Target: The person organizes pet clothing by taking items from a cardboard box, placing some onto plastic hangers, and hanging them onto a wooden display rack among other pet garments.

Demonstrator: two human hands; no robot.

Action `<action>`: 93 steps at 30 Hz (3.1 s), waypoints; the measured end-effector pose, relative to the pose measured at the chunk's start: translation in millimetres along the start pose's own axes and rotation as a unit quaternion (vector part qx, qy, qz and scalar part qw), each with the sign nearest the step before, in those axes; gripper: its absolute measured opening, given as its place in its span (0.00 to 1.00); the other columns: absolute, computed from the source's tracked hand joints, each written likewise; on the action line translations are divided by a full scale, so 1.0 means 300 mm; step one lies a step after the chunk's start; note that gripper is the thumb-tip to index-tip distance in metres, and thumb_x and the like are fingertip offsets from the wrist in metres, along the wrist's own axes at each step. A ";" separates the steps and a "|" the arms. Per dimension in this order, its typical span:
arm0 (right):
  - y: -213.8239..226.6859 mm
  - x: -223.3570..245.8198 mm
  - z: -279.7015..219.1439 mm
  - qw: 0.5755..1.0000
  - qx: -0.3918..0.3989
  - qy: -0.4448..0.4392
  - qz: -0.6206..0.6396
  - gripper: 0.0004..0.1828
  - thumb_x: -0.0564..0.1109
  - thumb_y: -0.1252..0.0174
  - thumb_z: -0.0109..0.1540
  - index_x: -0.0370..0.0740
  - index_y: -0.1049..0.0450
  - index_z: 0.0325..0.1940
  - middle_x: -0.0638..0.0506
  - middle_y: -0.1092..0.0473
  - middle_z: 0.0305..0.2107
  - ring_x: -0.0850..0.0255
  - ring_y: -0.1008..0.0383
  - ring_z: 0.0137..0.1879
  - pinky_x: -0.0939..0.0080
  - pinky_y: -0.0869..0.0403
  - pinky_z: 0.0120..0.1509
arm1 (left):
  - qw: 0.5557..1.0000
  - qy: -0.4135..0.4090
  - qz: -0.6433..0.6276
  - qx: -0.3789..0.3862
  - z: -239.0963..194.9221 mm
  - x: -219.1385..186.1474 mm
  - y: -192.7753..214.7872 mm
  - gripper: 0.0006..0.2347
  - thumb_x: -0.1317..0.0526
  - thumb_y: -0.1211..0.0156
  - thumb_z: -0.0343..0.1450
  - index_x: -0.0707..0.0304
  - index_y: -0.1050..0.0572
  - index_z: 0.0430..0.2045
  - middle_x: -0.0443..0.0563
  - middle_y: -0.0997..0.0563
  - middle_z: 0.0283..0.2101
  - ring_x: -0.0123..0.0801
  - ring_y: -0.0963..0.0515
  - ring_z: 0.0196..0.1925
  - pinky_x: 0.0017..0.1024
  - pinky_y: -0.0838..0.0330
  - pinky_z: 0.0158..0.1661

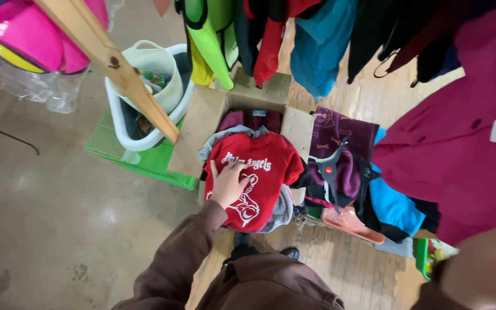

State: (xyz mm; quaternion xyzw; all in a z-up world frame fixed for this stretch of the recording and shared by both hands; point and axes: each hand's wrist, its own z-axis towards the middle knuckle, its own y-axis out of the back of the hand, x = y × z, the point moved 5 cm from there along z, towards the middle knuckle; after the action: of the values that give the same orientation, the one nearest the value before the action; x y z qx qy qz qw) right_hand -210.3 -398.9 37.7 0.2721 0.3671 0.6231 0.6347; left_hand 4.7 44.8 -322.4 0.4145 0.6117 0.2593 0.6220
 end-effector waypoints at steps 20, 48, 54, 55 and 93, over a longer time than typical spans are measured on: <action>-1.543 0.169 -0.587 0.834 0.309 -0.400 0.221 0.14 0.60 0.33 0.69 0.62 0.12 0.56 0.47 0.19 0.47 0.36 0.15 0.60 0.29 0.18 0.69 | 0.992 -0.016 -0.011 -0.123 -0.061 0.031 -0.045 0.03 0.56 0.31 0.80 0.41 0.19 0.45 0.37 0.11 0.60 0.36 0.12 0.66 0.70 0.62 0.83; -1.632 0.151 -0.443 0.789 0.419 -0.429 0.135 0.27 0.68 0.39 0.77 0.60 0.25 0.77 0.41 0.17 0.62 0.36 0.17 0.73 0.29 0.20 0.76 | 0.988 -0.024 -0.082 -0.128 -0.247 0.053 0.020 0.06 0.58 0.32 0.81 0.37 0.12 0.47 0.37 0.13 0.71 0.37 0.21 0.80 0.75 0.49 0.81; -1.496 0.177 -0.471 0.827 0.365 -0.402 0.144 0.22 0.67 0.42 0.78 0.62 0.25 0.73 0.36 0.15 0.53 0.31 0.14 0.65 0.28 0.17 0.71 | 0.990 -0.018 -0.047 -0.135 -0.225 0.064 -0.015 0.05 0.55 0.34 0.82 0.32 0.13 0.46 0.31 0.12 0.68 0.31 0.21 0.79 0.72 0.61 0.84; -1.457 0.183 -0.480 0.828 0.364 -0.402 0.142 0.22 0.67 0.42 0.78 0.62 0.25 0.73 0.36 0.15 0.53 0.31 0.14 0.65 0.28 0.17 0.71 | 0.989 -0.019 -0.049 -0.136 -0.223 0.056 -0.014 0.05 0.55 0.34 0.82 0.32 0.13 0.46 0.31 0.12 0.68 0.31 0.21 0.79 0.72 0.61 0.84; -0.856 0.359 -0.586 0.712 0.254 -0.464 0.461 0.38 0.59 0.46 0.84 0.38 0.26 0.23 0.52 0.36 0.21 0.62 0.40 0.29 0.56 0.40 0.38 | 0.994 0.042 -0.095 -0.022 0.208 0.062 0.281 0.21 0.45 0.38 0.79 0.55 0.18 0.62 0.61 0.21 0.65 0.57 0.20 0.69 0.60 0.28 0.68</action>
State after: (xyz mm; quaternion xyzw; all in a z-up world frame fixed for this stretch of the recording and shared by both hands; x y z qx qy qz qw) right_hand -205.0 -331.2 -284.5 0.8139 -0.0005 0.5167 0.2658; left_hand 83.3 91.7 -268.1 0.3295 0.6679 0.2294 0.6267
